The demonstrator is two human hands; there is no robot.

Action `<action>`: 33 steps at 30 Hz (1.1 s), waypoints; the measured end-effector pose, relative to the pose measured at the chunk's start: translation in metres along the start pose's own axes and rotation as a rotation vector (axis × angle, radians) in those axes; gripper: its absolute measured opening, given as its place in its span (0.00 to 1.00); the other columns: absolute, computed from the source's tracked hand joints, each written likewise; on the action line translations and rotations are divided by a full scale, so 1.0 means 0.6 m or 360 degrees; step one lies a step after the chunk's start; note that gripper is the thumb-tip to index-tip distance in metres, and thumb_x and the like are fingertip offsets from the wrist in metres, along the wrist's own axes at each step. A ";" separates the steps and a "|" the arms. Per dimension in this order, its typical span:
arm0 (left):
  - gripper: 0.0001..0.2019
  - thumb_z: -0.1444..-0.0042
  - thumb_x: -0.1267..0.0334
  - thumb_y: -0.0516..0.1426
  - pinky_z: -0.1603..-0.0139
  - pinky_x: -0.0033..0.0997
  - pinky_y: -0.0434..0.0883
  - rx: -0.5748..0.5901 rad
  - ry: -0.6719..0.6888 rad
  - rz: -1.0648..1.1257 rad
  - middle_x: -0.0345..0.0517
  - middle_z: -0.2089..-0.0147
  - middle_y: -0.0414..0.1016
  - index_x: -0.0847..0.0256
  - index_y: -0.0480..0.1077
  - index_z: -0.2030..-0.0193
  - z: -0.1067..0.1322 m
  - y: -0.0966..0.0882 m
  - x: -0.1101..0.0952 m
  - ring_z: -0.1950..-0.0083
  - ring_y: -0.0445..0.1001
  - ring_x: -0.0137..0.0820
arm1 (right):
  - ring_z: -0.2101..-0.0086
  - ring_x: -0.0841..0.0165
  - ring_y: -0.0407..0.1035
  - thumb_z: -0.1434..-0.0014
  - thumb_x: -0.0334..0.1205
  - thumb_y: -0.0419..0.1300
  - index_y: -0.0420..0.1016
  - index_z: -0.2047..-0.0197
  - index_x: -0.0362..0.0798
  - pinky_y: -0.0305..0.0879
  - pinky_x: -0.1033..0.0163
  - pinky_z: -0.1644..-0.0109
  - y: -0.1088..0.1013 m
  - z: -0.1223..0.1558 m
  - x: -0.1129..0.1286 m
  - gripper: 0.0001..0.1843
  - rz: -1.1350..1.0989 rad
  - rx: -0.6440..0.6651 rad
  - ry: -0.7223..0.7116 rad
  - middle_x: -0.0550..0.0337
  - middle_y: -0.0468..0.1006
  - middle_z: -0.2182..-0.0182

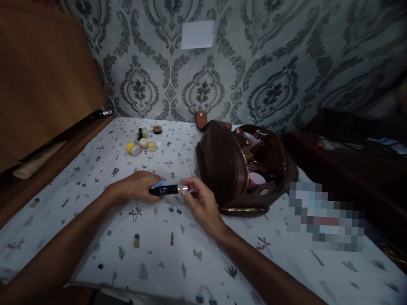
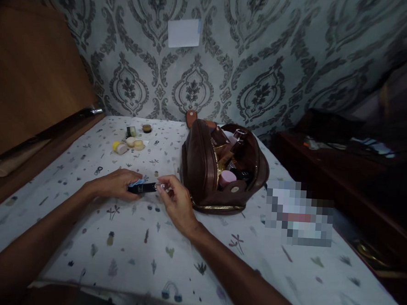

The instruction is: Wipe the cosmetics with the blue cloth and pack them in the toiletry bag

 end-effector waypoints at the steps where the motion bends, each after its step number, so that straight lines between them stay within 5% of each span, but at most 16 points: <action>1: 0.08 0.49 0.56 0.55 0.66 0.28 0.60 -0.0002 0.0001 0.0004 0.38 0.70 0.71 0.59 0.65 0.71 0.000 0.000 0.001 0.66 0.70 0.31 | 0.62 0.66 0.70 0.38 0.44 0.58 0.73 0.56 0.49 0.66 0.64 0.62 0.000 0.000 0.002 0.10 0.0019 0.0000 -0.0026 0.58 0.76 0.63; 5: 0.09 0.48 0.55 0.56 0.65 0.28 0.61 -0.0018 0.0019 -0.0027 0.39 0.69 0.71 0.59 0.66 0.70 -0.001 0.002 0.001 0.66 0.71 0.32 | 0.63 0.66 0.70 0.37 0.45 0.57 0.73 0.55 0.49 0.65 0.64 0.62 -0.001 0.001 0.002 0.12 0.0060 -0.0013 -0.0050 0.57 0.76 0.63; 10: 0.10 0.48 0.54 0.58 0.62 0.29 0.62 -0.0014 0.0074 -0.0074 0.40 0.65 0.74 0.59 0.69 0.67 -0.001 0.005 0.008 0.63 0.72 0.33 | 0.78 0.72 0.59 0.34 0.50 0.53 0.74 0.56 0.47 0.55 0.66 0.72 -0.005 0.001 0.006 0.16 0.0208 0.0106 0.0055 0.67 0.65 0.79; 14: 0.11 0.47 0.53 0.58 0.63 0.28 0.62 -0.0005 0.0109 -0.0054 0.39 0.66 0.74 0.58 0.69 0.67 0.000 0.004 0.011 0.64 0.72 0.32 | 0.79 0.72 0.58 0.34 0.51 0.51 0.75 0.57 0.46 0.53 0.66 0.73 -0.007 -0.001 0.015 0.18 0.0217 0.0149 0.0070 0.68 0.65 0.81; 21: 0.13 0.44 0.50 0.58 0.62 0.29 0.62 -0.0036 0.0098 -0.0156 0.41 0.64 0.74 0.59 0.69 0.66 -0.001 0.002 0.000 0.62 0.73 0.34 | 0.83 0.74 0.57 0.37 0.58 0.54 0.70 0.57 0.48 0.53 0.68 0.78 -0.003 -0.004 0.001 0.21 -0.0141 0.0158 0.0287 0.69 0.67 0.81; 27: 0.29 0.45 0.32 0.53 0.64 0.30 0.61 -0.0355 0.0109 -0.0455 0.45 0.60 0.72 0.59 0.70 0.59 0.010 -0.018 0.014 0.60 0.72 0.37 | 0.81 0.74 0.60 0.43 0.60 0.61 0.67 0.66 0.49 0.56 0.69 0.78 0.006 -0.006 -0.008 0.21 -0.0402 0.0063 0.0306 0.67 0.68 0.78; 30: 0.31 0.39 0.33 0.47 0.62 0.31 0.63 -0.0687 0.0153 -0.0477 0.47 0.57 0.71 0.60 0.70 0.51 0.014 -0.018 0.000 0.56 0.71 0.37 | 0.78 0.74 0.62 0.40 0.54 0.60 0.70 0.64 0.48 0.58 0.69 0.76 0.006 -0.002 -0.002 0.17 -0.0296 0.0065 0.0209 0.67 0.68 0.77; 33: 0.30 0.39 0.35 0.48 0.62 0.31 0.65 -0.0742 0.0368 -0.0511 0.49 0.54 0.71 0.59 0.69 0.48 0.007 0.007 -0.028 0.53 0.70 0.38 | 0.74 0.72 0.65 0.37 0.48 0.59 0.72 0.62 0.48 0.61 0.68 0.71 0.006 0.005 0.000 0.11 -0.0117 0.0077 0.0056 0.65 0.70 0.74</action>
Point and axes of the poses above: each hand's wrist, its own z-axis away from the middle knuckle, its own y-axis out of the palm, x = y × z, the point moved 1 cm from there along -z, towards the middle knuckle
